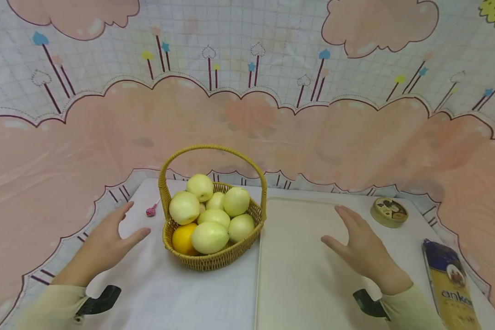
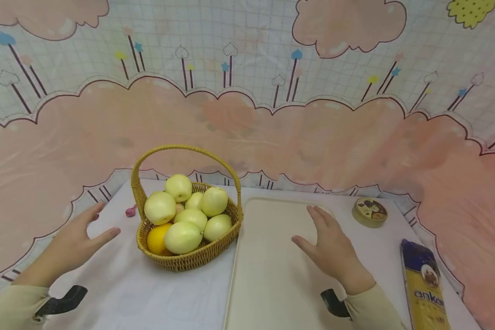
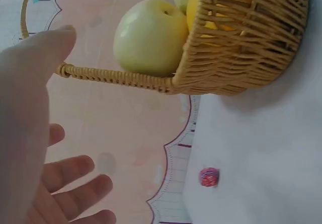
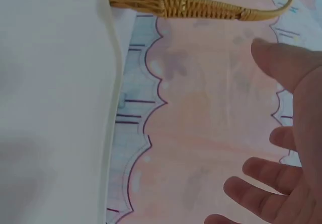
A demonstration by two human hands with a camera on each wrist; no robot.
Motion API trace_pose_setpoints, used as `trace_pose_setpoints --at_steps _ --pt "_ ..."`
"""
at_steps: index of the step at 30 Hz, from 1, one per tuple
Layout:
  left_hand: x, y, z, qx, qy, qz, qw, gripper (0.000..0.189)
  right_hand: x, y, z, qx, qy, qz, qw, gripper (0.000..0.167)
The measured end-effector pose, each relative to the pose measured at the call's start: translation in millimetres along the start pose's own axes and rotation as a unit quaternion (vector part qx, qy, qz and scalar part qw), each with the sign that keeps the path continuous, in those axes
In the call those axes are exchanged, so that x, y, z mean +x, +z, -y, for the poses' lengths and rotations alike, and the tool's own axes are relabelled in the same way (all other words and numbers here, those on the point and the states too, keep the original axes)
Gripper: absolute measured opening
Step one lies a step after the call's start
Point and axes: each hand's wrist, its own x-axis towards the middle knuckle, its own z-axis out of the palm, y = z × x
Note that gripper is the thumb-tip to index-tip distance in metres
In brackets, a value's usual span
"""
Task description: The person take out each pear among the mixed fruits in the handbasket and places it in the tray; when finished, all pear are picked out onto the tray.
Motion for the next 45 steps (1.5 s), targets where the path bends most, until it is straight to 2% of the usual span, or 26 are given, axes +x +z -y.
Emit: trace_pose_setpoints --at_steps 6,11,16,25,35,41,45 --pt "-8.0 20.5 2.2 -0.035 0.015 -0.048 0.9981 0.073 5.3 18 9 0.031 -0.039 -0.010 0.9987 0.077" --pt "-9.6 38.7 -0.6 -0.068 0.016 -0.050 0.9963 0.062 12.2 31 21 0.048 -0.063 -0.020 0.9966 0.073" --pt "-10.5 53.9 -2.9 -0.106 0.000 -0.042 0.9935 0.054 19.6 45 37 0.061 -0.088 -0.015 0.9942 0.070" --pt "-5.5 72.5 -5.7 -0.174 -0.031 -0.016 0.9841 0.056 31.6 67 69 0.099 -0.117 0.021 0.9880 0.070" --pt "-3.3 82.7 -6.1 -0.210 -0.080 0.042 0.9735 0.072 45.5 86 98 0.140 -0.155 0.074 0.9751 0.072" --pt "-1.9 83.2 -6.9 -0.214 -0.079 0.048 0.9724 0.076 51.2 98 106 0.148 -0.168 0.072 0.9720 0.071" --pt "0.0 84.3 -5.3 -0.226 -0.083 0.057 0.9688 0.079 55.1 104 112 0.169 -0.170 0.076 0.9678 0.071"
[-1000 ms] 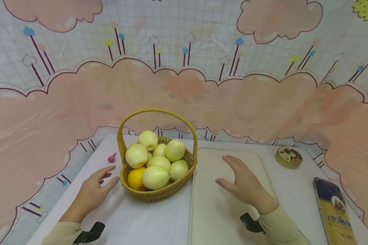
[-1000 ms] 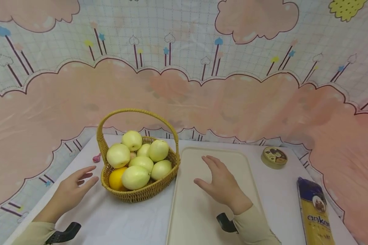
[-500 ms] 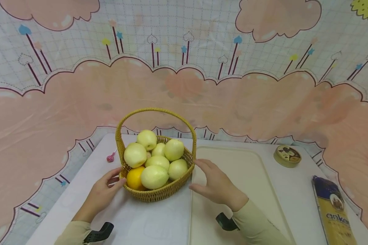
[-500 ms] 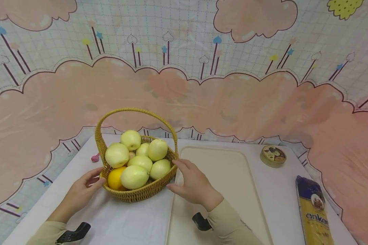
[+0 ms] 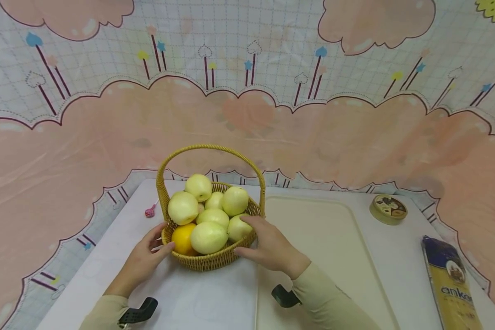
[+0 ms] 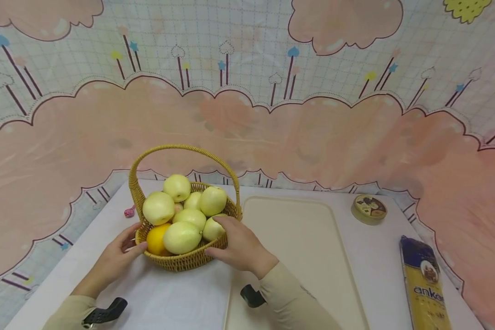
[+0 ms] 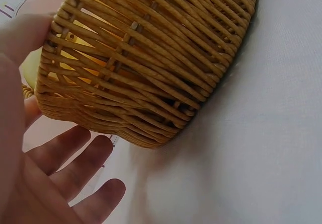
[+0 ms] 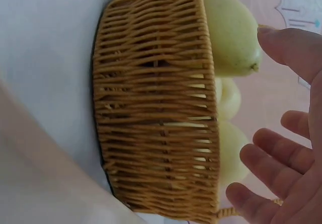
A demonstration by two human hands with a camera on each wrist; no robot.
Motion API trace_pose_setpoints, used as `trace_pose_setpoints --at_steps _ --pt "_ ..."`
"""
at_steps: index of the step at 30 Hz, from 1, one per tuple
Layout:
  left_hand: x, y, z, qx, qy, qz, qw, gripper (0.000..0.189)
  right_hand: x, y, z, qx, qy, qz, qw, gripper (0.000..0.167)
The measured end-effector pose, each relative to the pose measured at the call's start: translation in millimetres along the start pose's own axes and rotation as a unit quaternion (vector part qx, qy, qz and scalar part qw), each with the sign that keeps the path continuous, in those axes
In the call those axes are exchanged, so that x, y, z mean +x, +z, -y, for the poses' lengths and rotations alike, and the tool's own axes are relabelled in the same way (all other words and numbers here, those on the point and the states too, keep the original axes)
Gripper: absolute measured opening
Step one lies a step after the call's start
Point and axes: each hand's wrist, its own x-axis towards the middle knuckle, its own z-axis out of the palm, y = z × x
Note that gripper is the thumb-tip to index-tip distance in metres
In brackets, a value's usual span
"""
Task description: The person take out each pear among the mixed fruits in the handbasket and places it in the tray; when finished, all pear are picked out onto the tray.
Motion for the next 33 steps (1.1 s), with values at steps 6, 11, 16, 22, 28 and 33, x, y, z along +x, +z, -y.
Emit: trace_pose_setpoints --at_steps 6,11,16,22,28,33 --pt "2.4 1.3 2.9 -0.022 -0.012 0.013 0.9996 0.083 8.5 10 2 0.029 0.008 0.008 0.9995 0.071" --pt "3.9 3.0 6.8 -0.046 -0.009 0.018 0.9987 0.084 14.4 16 7 0.037 0.004 0.006 0.9993 0.071" --pt "7.3 4.4 11.7 -0.078 -0.006 0.028 0.9966 0.084 20.5 20 13 0.039 0.029 0.022 0.9986 0.073" --pt "11.1 4.2 14.7 -0.098 -0.005 0.039 0.9945 0.083 29.6 23 20 0.048 0.040 0.042 0.9972 0.071" --pt "11.8 4.1 14.7 -0.113 -0.001 0.043 0.9927 0.082 35.2 30 21 0.061 0.045 0.047 0.9960 0.073" --pt "11.4 4.8 15.1 -0.113 -0.003 0.045 0.9926 0.082 37.4 36 21 0.078 0.056 0.049 0.9942 0.073"
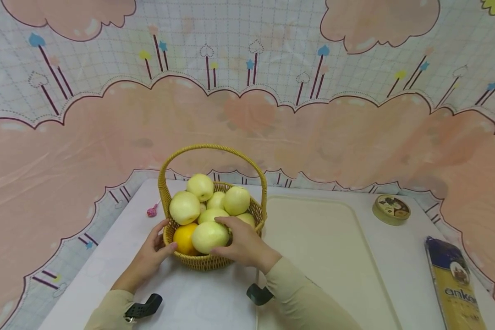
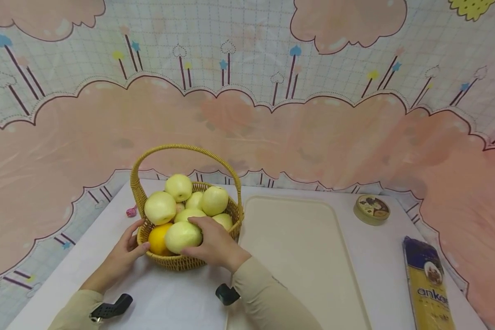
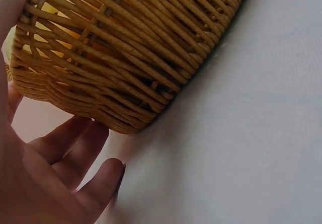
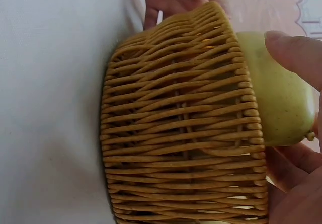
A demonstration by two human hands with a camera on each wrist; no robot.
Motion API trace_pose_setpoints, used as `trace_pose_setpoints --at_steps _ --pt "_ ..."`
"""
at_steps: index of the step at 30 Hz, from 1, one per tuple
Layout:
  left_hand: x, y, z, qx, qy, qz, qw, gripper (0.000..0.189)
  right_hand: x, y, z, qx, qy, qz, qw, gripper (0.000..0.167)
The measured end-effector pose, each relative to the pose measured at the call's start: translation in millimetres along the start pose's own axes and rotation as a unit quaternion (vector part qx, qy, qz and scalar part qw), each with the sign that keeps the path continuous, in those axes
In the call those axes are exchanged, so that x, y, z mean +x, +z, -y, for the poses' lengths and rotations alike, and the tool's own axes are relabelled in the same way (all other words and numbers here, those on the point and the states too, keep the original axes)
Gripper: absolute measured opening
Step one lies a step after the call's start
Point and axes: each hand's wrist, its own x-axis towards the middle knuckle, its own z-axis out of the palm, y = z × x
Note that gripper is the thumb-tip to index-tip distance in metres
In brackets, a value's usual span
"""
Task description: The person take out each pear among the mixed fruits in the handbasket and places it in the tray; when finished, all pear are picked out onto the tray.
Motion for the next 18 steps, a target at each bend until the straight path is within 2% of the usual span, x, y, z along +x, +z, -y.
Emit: trace_pose_setpoints --at_steps 11,18 --pt "1.7 0.7 2.2 0.003 0.003 0.007 1.0000 0.081 5.7 4.7 -2.5 0.010 0.018 0.007 0.9998 0.078" --pt "3.2 -0.6 3.2 0.006 0.002 0.012 0.9999 0.081 5.1 7.2 -2.6 0.018 0.015 -0.001 0.9997 0.074"
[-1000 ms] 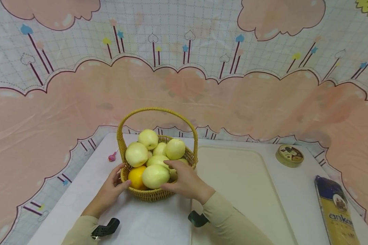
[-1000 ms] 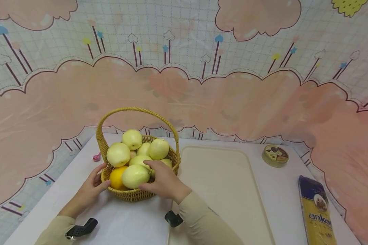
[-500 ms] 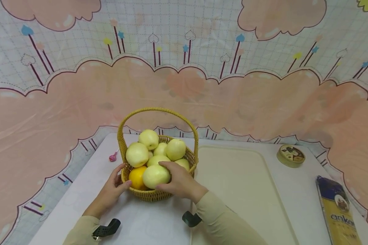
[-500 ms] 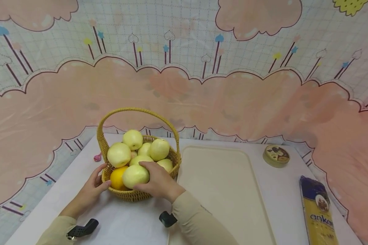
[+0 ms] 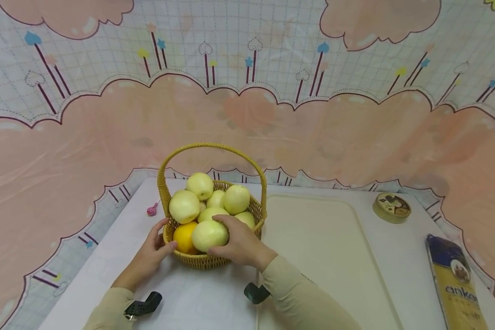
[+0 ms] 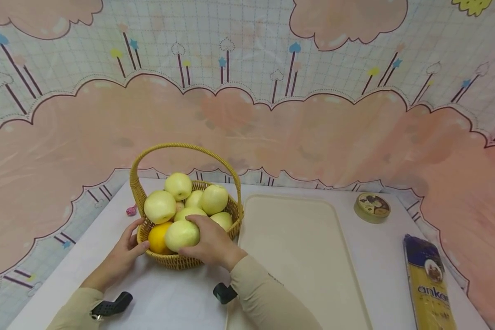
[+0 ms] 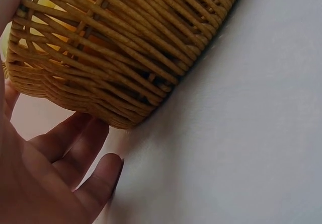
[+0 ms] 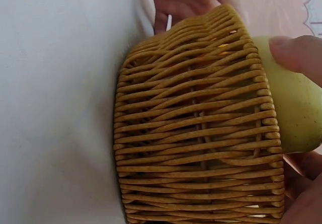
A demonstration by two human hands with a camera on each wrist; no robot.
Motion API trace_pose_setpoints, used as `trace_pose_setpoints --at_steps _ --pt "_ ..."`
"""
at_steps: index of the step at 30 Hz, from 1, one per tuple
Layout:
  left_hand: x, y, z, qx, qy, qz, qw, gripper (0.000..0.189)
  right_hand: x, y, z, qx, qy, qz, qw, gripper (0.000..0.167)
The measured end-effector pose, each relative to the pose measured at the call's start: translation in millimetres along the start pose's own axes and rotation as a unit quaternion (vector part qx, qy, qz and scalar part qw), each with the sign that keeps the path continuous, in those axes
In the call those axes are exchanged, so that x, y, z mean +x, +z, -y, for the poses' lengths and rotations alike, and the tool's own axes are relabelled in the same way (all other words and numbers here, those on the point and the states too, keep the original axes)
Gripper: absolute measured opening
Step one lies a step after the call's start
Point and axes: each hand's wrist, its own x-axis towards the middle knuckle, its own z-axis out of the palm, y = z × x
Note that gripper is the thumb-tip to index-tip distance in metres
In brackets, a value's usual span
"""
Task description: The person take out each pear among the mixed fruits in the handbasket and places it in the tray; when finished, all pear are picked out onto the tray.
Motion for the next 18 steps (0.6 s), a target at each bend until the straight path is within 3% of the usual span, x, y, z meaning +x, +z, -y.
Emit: trace_pose_setpoints --at_steps 13,18 --pt "0.6 0.0 0.9 -0.006 -0.013 0.008 0.9999 0.083 -5.8 -6 -5 0.038 0.024 -0.039 0.9982 0.070" --pt "-0.3 -0.4 0.5 -0.010 -0.012 0.005 0.9999 0.084 -9.3 -13 -5 0.047 -0.002 -0.065 0.9968 0.067"
